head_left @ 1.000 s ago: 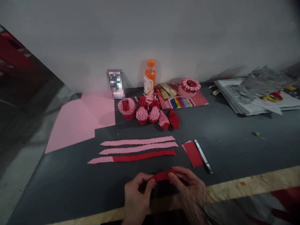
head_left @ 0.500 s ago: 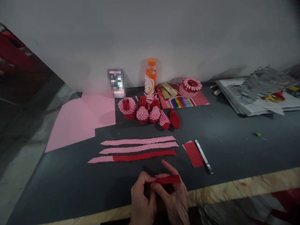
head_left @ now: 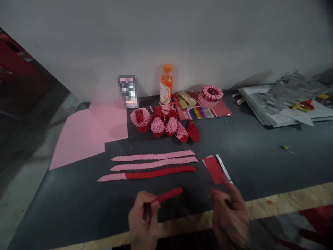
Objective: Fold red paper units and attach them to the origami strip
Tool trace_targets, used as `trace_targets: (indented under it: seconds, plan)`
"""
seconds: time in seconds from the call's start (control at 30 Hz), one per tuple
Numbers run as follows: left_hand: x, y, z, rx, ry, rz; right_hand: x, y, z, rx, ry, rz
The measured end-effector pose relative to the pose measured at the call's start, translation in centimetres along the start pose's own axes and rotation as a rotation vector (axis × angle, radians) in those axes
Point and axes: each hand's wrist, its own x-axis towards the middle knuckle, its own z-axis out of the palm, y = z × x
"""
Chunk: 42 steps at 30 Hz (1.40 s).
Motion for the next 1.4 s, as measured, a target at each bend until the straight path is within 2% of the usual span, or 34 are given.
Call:
trace_targets:
  seconds: [0.03,0.07,0.1,0.17,0.2,0.27,0.33,0.4,0.53,0.63,0.7,0.8,1.0,1.23,1.4]
  plan:
    - [0.4,0.2,-0.2,0.011,0.021,-0.016,0.5,-0.3,0.0,0.015,0.043,-0.032]
    - [0.6,0.5,-0.3,0.017,0.019,-0.039,0.6,-0.6,0.1,0.01,0.028,-0.033]
    - [0.6,0.8,-0.3,0.012,-0.014,-0.063,0.5,-0.8,0.4,-0.022,-0.068,-0.003]
    - [0.2,1.3,0.1,0.003,-0.081,-0.089,-0.8,-0.9,1.4,-0.158,-0.449,0.128]
    - [-0.1,1.4,0.3,0.001,-0.102,-0.092,-1.7,-0.8,2.0,-0.205,-0.557,0.156]
    - [-0.6,1.2,0.4,0.004,-0.105,-0.093,-3.3,-0.5,3.0,-0.224,-0.623,0.186]
    - [-0.5,0.3,-0.3,-0.014,-0.137,-0.09,-4.1,0.0,3.5,-0.194,-0.615,0.235]
    - [0.2,-0.7,-1.5,-0.05,-0.241,-0.044,-4.1,0.5,3.5,-0.152,-0.601,0.305]
    - [2.0,-1.8,-3.3,0.007,-0.386,0.187,-3.7,0.9,3.0,-0.12,-0.65,0.409]
    - [2.5,-1.1,-2.9,-0.035,-0.369,0.366,-4.0,0.4,3.5,-0.13,-0.755,0.408]
    - [2.6,-0.2,-2.3,-0.06,-0.331,0.4,-4.3,-0.3,3.9,-0.138,-0.807,0.365]
    - [2.8,0.9,-1.8,-0.025,-0.29,0.343,-4.3,-1.2,4.3,-0.165,-0.85,0.281]
    - [2.6,1.2,-1.6,0.019,-0.244,0.074,-4.1,-1.0,3.8,-0.255,-0.862,0.1]
    - [1.6,0.7,-0.9,0.001,-0.16,-0.005,-4.4,0.6,3.3,-0.32,-0.792,-0.001]
    - [1.7,0.7,-1.1,0.016,-0.205,-0.057,-4.5,0.5,3.5,-0.343,-0.751,-0.083]
